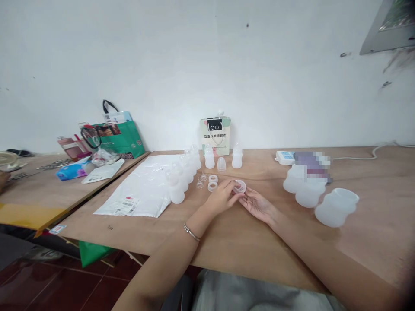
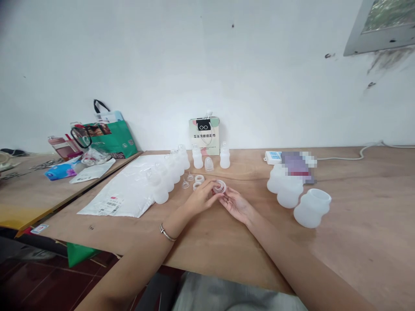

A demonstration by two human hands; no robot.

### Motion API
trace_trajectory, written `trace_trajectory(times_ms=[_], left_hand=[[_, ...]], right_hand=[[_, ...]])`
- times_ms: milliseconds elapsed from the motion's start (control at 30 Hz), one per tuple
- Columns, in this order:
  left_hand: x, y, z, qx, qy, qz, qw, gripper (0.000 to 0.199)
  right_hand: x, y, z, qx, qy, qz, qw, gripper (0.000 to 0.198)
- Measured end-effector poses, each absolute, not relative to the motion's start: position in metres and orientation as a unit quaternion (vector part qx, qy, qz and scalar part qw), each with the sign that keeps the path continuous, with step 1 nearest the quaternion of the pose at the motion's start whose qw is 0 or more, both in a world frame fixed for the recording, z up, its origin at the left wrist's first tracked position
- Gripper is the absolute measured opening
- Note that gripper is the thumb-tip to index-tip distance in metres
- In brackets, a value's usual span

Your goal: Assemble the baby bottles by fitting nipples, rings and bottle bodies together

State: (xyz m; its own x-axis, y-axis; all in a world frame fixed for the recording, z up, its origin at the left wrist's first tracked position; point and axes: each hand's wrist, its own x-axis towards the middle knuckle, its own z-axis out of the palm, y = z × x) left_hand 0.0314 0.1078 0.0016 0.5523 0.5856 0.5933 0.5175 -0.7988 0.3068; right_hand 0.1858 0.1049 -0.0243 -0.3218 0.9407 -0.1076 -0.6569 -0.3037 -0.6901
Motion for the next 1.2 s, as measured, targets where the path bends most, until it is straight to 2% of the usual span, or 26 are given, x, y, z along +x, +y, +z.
trace_trajectory(times_ms=[167,367,567,767,967,1200], left_hand=[[0.031,0.105,0.002,0.879,0.312,0.356,0.056,0.028],[0.027,0.104,0.009,0.843,0.385,0.362,0.097,0.054],[0.03,0.102,0.013,0.847,0.364,0.383,0.054,0.028],[0.033,0.098,0.011,0.849,0.328,0.408,0.073,0.025],[0.032,0.104,0.01,0.806,0.348,0.474,0.061,0.032],[0.037,0.096,0.011,0.822,0.318,0.464,0.087,0.028]], right_hand=[[0.185,0.105,-0.027,-0.297,-0.302,0.743,0.519,0.019],[0.187,0.109,-0.03,-0.316,-0.343,0.725,0.507,0.008],[0.189,0.109,-0.033,-0.326,-0.364,0.723,0.488,0.013],[0.188,0.11,-0.032,-0.336,-0.375,0.717,0.482,0.015],[0.188,0.109,-0.031,-0.35,-0.375,0.715,0.476,0.006],[0.187,0.111,-0.029,-0.376,-0.399,0.685,0.48,0.01]])
